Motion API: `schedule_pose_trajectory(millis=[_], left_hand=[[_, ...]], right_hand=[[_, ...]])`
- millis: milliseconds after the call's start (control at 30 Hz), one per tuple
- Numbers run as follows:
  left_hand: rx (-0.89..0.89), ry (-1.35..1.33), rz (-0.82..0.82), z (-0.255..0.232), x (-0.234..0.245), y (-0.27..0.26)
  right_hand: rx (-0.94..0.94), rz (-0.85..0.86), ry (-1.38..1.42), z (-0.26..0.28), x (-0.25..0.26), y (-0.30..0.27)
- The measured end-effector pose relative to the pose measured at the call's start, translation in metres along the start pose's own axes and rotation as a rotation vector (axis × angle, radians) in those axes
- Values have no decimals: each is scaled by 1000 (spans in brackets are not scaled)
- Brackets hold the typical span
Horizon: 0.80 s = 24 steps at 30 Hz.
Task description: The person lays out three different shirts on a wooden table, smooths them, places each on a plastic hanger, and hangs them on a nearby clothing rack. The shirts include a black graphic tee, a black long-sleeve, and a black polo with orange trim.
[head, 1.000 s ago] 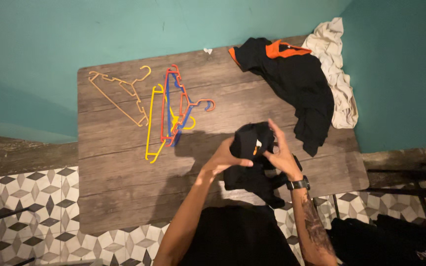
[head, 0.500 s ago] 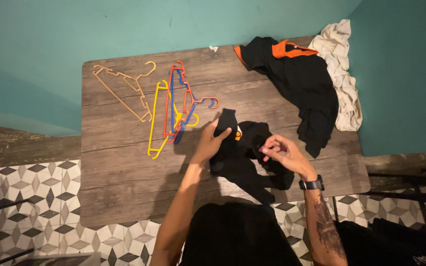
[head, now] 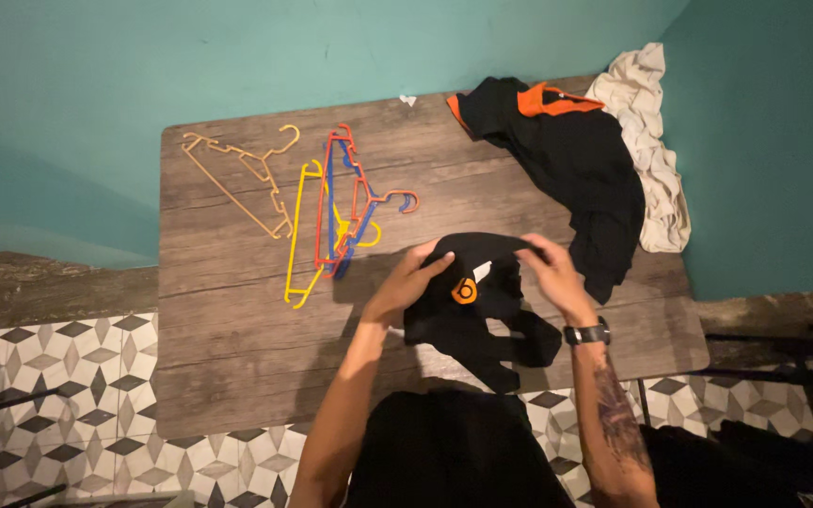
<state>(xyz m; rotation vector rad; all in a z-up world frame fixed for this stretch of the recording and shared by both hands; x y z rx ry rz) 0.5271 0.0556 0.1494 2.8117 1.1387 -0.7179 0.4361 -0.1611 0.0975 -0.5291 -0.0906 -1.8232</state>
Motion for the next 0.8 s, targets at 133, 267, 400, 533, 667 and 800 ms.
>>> schedule_pose_trajectory(millis=[133, 267, 400, 533, 667, 800], left_hand=[[-6, 671, -187, -40, 4, -13], [-75, 975, -261, -49, -21, -9], [-393, 905, -360, -61, -20, -21], [-430, 707, -381, -54, 9, -26], [-372, 274, -379, -26, 45, -13], [-320, 158, -406, -15, 59, -5]], right_hand=[[51, -136, 133, 27, 32, -3], [181, -336, -103, 108, 57, -27], [148, -508, -239, 150, 79, -41], [192, -595, -289, 165, 103, -49], [164, -600, -322, 162, 111, -50], [62, -584, -286, 149, 114, -52]])
Point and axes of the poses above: each hand's wrist, its own y-axis towards the middle knuckle, its own x-axis out of the back of the hand, z = x × y, the point moved 10 cm from there along y, towards the middle knuckle, and after that the axes turned 12 degrees about -y, right-handed, at the moved point
